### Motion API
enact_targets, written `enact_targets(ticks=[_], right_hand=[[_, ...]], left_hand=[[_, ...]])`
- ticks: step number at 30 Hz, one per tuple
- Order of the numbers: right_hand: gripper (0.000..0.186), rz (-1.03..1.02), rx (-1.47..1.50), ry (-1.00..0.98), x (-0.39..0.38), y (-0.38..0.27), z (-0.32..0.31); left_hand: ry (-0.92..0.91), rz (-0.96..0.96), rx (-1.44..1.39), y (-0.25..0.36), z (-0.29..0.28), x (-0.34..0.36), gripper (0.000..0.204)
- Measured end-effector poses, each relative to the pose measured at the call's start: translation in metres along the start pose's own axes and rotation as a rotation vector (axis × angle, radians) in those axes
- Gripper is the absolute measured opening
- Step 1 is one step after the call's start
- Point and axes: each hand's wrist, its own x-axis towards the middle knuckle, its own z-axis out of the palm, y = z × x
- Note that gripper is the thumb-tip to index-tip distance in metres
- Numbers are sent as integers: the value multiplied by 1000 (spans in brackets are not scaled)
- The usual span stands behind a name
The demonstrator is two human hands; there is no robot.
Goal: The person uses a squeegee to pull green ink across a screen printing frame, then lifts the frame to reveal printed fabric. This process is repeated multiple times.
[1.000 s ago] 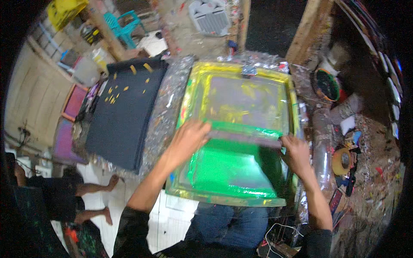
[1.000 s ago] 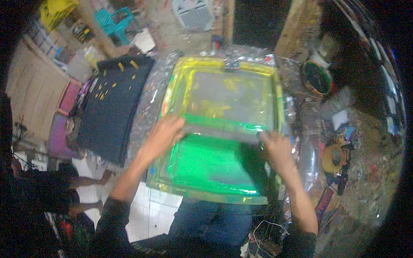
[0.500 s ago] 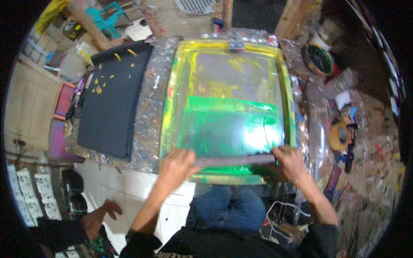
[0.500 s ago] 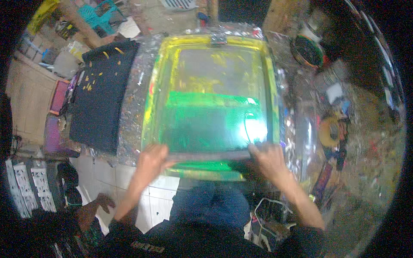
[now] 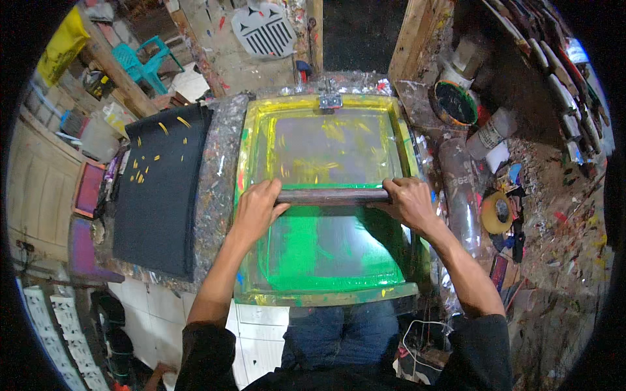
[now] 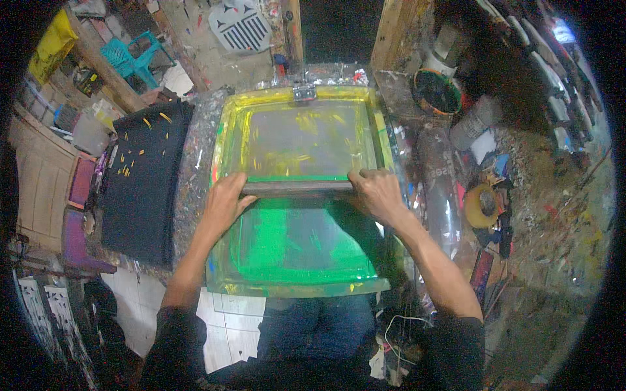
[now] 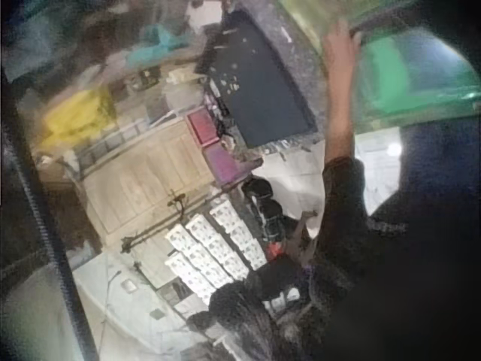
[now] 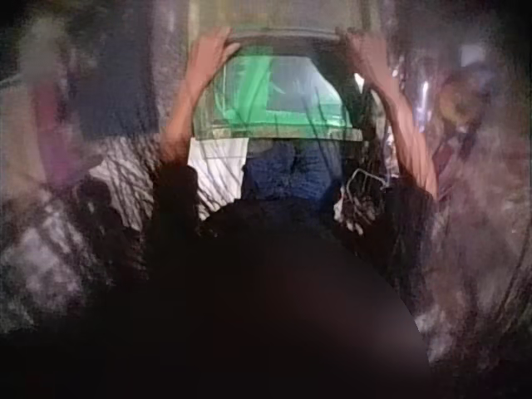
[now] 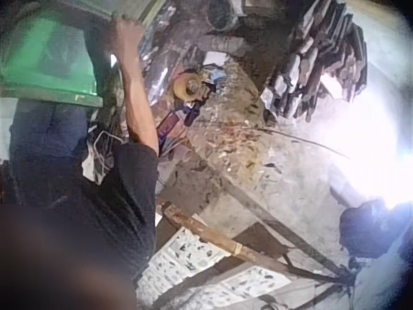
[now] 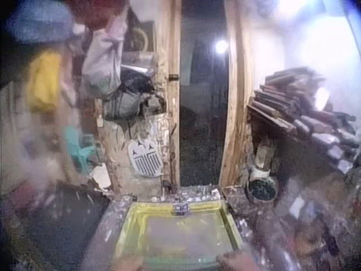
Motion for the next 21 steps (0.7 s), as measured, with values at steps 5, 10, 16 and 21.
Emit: enact_targets(ticks=[5, 10, 16, 21], right_hand=[[17, -122, -60, 125, -61, -38, -10], [30, -50, 98, -289, -73, -32, -36], [32, 39, 76, -11, 36, 10, -5], [30, 65, 162, -163, -6, -12, -15]], left_hand=[[76, 143, 94, 22, 0, -63, 47], [-220, -22, -99, 43, -35, -71, 42], [70, -8, 29, -2, -8, 37, 43], [16, 7, 41, 1, 3, -5, 49]])
